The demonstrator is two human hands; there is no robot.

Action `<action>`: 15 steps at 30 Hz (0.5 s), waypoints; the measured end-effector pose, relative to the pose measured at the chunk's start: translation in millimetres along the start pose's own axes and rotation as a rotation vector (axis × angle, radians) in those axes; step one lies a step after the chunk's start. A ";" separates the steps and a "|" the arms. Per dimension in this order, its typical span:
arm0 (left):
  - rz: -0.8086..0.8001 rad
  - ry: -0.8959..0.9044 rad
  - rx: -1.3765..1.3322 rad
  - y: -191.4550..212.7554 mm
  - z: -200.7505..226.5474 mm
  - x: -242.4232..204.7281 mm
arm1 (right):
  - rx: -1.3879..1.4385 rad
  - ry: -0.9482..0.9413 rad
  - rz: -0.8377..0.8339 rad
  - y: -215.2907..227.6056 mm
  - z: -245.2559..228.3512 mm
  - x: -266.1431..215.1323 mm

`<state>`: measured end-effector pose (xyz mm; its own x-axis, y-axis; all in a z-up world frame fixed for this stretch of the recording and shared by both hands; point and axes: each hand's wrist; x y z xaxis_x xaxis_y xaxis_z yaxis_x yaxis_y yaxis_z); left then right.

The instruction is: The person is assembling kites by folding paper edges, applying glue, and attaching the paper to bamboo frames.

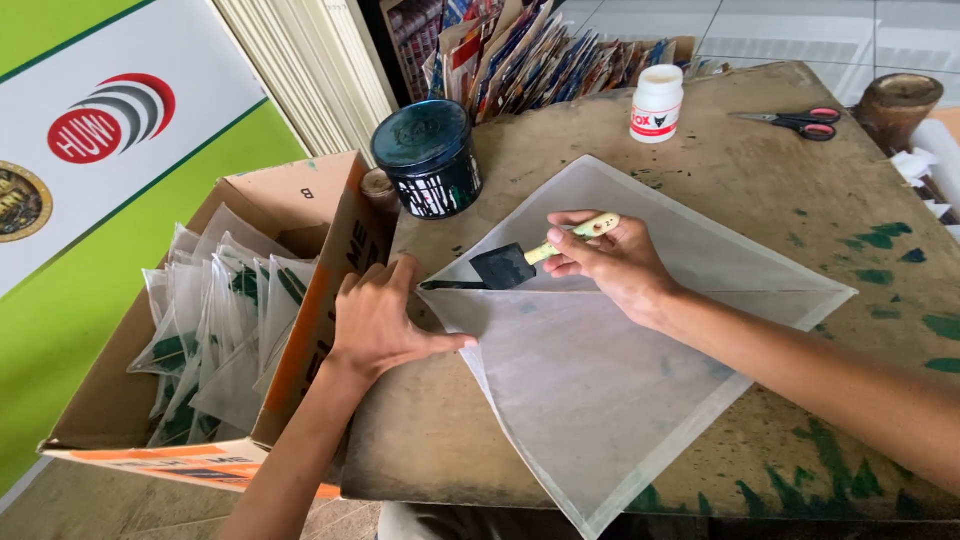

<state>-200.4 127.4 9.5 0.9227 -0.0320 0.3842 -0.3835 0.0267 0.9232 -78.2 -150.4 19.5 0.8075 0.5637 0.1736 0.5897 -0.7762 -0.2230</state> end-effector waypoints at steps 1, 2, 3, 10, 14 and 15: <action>0.000 -0.008 -0.004 3.2 4.3 0.1 | -0.002 0.002 0.008 3.2 -4.1 -3.9; -0.047 0.022 0.047 6.5 8.7 0.8 | -0.004 0.003 0.027 6.8 -7.8 -7.8; -0.095 0.052 0.098 9.7 13.2 1.6 | -0.005 0.003 0.045 10.5 -11.6 -11.8; -0.466 0.219 0.214 54.3 72.0 27.4 | -0.052 0.015 0.054 55.8 -24.1 -34.0; -0.716 0.317 0.276 57.9 85.1 46.0 | -0.044 0.002 0.081 75.7 -37.0 -48.3; -0.774 0.356 0.275 59.8 88.3 48.9 | -0.055 0.001 0.094 79.4 -41.4 -52.5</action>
<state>-181.7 39.2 84.6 0.8673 0.3714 -0.3315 0.3976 -0.1159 0.9102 -74.2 -253.3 32.4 0.8594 0.4870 0.1557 0.5097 -0.8402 -0.1851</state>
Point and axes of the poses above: each hand's wrist, its own x-axis towards the middle knuckle, its own y-axis out of the back of the hand, z = x × y, and after that the axes turned 12 degrees about -z, right-handed
